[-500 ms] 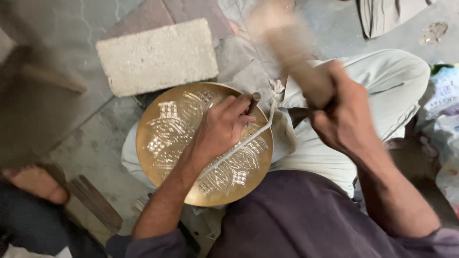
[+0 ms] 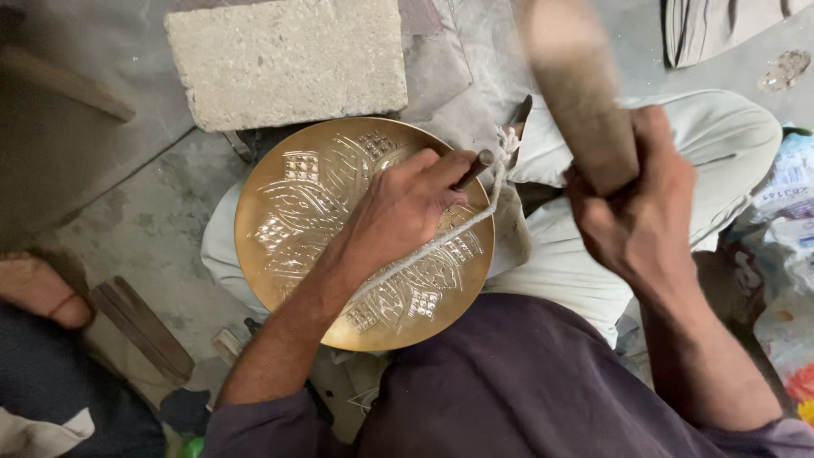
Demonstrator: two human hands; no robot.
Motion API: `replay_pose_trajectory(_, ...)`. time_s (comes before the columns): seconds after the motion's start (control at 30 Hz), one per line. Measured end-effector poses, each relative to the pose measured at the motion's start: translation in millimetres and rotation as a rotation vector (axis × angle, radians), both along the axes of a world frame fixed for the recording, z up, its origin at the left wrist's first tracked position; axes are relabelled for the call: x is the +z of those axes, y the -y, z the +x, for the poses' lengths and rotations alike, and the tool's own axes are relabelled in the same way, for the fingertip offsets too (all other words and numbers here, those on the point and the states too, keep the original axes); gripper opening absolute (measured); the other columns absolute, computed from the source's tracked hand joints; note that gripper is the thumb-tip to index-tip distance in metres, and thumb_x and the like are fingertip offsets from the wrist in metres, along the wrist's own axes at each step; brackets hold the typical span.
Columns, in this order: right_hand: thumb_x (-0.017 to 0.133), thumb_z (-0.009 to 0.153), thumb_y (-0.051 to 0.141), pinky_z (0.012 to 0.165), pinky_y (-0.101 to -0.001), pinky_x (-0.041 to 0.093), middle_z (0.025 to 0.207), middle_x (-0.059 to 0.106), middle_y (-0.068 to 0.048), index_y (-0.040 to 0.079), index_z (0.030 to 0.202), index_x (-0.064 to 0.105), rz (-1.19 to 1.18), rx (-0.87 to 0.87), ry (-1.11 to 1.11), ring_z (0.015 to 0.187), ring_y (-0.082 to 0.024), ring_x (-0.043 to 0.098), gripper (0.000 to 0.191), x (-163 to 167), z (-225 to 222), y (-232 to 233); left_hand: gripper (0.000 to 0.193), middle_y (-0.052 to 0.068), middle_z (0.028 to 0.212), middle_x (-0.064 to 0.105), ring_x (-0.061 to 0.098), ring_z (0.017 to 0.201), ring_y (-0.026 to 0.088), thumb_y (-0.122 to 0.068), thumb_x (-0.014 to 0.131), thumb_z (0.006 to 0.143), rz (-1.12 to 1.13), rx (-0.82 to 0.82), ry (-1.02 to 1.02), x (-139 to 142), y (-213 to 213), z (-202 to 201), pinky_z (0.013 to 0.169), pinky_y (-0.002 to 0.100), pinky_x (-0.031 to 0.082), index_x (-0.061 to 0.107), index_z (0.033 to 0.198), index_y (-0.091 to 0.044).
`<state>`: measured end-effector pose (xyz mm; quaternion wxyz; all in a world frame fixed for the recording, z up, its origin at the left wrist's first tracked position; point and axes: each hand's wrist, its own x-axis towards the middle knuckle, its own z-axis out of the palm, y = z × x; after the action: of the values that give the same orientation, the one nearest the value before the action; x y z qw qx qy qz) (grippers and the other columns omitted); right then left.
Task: The person sits on the floor with an embossed brass plate resting on their lap, holding a punch against the raised floral pattern and striking it with a wooden mallet to deepen the design. They reposition the punch around the plate and rotate the plate as they work, steadying it with a rope.
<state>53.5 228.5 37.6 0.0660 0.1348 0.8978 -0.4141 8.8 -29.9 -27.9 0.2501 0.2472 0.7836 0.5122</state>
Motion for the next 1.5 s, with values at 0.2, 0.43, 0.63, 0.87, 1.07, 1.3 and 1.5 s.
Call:
replay_pose_trajectory(0.2,0.075,0.085,-0.003,0.083,-0.0404,0.057,0.101,0.069,-0.018,-0.002,0.121,0.056,0.311,0.235,-0.180,0.093,-0.028,0.071,0.041,16,-3,14,0.040,0.009,0.087,0.069,0.072,0.071,0.021,0.000,0.071,0.093,-0.020,0.019,-0.098,-9,14,-9,0.057,0.032,0.057,0.063,0.131,-0.009)
replay_pose_trajectory(0.43,0.078,0.088,0.005,0.078,-0.0332,0.058,0.101,0.069,-0.012,-0.004,0.115,0.057,-0.179,-0.077,-0.062,0.092,-0.023,0.070,0.035,6,-17,36,0.037,0.012,0.088,0.067,0.070,0.078,0.023,-0.002,0.073,0.092,-0.001,0.062,-0.126,-19,34,-12,0.064,0.037,0.056,0.062,0.127,-0.005)
replay_pose_trajectory(0.63,0.076,0.086,0.000,0.071,-0.0370,0.058,0.091,0.070,-0.014,-0.001,0.113,0.064,0.409,0.391,-0.269,0.081,-0.025,0.069,0.029,-8,-37,37,0.030,0.012,0.092,0.069,0.072,0.081,0.023,-0.002,0.072,0.094,-0.021,0.093,-0.194,-24,28,-11,0.068,0.033,0.061,0.065,0.124,-0.006)
replay_pose_trajectory(0.87,0.069,0.086,0.000,0.063,-0.0356,0.051,0.089,0.066,-0.013,0.000,0.115,0.056,0.132,0.221,-0.147,0.073,-0.023,0.062,0.033,-20,-25,31,0.038,0.013,0.090,0.066,0.071,0.080,0.023,0.004,0.067,0.092,-0.003,0.081,-0.146,-24,30,-11,0.064,0.034,0.060,0.061,0.129,-0.003)
replay_pose_trajectory(1.07,0.065,0.085,0.002,0.070,-0.0354,0.058,0.102,0.066,-0.015,0.000,0.118,0.051,0.054,0.363,-0.181,0.085,-0.025,0.068,0.037,-14,-35,27,0.040,0.011,0.083,0.065,0.067,0.071,0.022,-0.003,0.073,0.092,-0.061,0.078,-0.149,-26,27,-8,0.059,0.037,0.056,0.063,0.130,-0.006)
replay_pose_trajectory(1.3,0.070,0.094,0.004,0.066,-0.0351,0.057,0.099,0.069,-0.014,-0.001,0.119,0.054,0.154,0.326,-0.095,0.081,-0.023,0.069,0.030,-35,-22,20,0.040,0.011,0.080,0.065,0.069,0.072,0.022,-0.003,0.073,0.091,-0.108,0.007,-0.147,-28,27,-11,0.057,0.035,0.058,0.064,0.130,-0.004)
replay_pose_trajectory(1.5,0.077,0.080,-0.002,0.073,-0.0428,0.059,0.095,0.074,-0.019,0.000,0.115,0.063,0.707,0.501,-0.139,0.086,-0.033,0.073,0.037,-15,-24,21,0.032,0.012,0.089,0.067,0.070,0.075,0.021,0.000,0.072,0.091,0.000,0.093,-0.222,-34,31,-11,0.062,0.030,0.060,0.066,0.122,-0.005)
